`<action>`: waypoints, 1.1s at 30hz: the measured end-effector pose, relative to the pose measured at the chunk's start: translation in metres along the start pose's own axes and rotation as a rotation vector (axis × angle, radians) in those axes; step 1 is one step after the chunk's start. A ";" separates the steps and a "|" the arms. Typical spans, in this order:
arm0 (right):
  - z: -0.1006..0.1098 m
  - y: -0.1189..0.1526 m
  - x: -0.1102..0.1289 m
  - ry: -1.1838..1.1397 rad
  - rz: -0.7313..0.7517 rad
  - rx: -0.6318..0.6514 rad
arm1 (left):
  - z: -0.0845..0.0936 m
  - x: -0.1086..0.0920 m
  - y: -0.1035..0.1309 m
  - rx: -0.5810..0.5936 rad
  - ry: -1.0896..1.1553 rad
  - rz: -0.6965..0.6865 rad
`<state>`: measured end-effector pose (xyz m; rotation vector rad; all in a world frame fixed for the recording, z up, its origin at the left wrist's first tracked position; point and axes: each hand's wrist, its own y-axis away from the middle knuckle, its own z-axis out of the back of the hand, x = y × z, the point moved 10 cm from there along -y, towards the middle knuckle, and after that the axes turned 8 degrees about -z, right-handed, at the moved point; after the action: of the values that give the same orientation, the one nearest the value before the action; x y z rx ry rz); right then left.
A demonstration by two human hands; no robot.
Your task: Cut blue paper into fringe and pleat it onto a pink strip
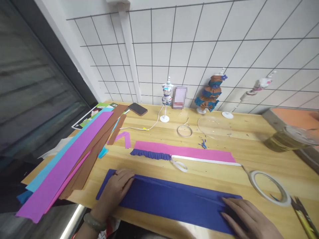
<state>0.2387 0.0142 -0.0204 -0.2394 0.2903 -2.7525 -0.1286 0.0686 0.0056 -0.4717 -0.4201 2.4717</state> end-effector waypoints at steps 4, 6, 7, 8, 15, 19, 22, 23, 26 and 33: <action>0.002 -0.005 -0.009 -0.034 -0.133 0.035 | -0.003 0.003 0.000 0.020 -0.009 0.014; 0.004 -0.008 -0.012 -0.076 -0.153 0.049 | -0.005 0.003 0.002 0.028 -0.018 0.011; 0.006 -0.010 -0.013 -0.097 -0.162 0.055 | -0.005 0.003 0.003 0.034 -0.022 0.008; 0.008 -0.013 -0.015 -0.119 -0.173 0.055 | -0.006 0.003 0.005 0.039 -0.026 0.004; 0.006 -0.031 -0.035 -0.244 -0.301 0.050 | 0.003 0.029 0.015 0.037 0.006 0.077; -0.012 -0.030 -0.050 -0.261 -0.353 0.076 | 0.013 0.054 0.023 0.019 0.044 0.181; -0.018 -0.028 -0.059 -0.263 -0.395 0.078 | 0.018 0.069 0.030 0.000 0.087 0.256; -0.018 -0.027 -0.061 -0.263 -0.406 0.073 | 0.020 0.074 0.033 -0.009 0.104 0.286; -0.016 -0.028 -0.063 -0.259 -0.414 0.069 | 0.024 0.088 0.041 -0.054 0.136 0.392; -0.008 -0.028 -0.067 -0.233 -0.426 0.041 | 0.028 0.104 0.052 -0.075 0.238 0.552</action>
<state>0.2892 0.0657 -0.0303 -0.6753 0.1312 -3.0997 -0.2454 0.0843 -0.0145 -1.0157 -0.3148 2.8760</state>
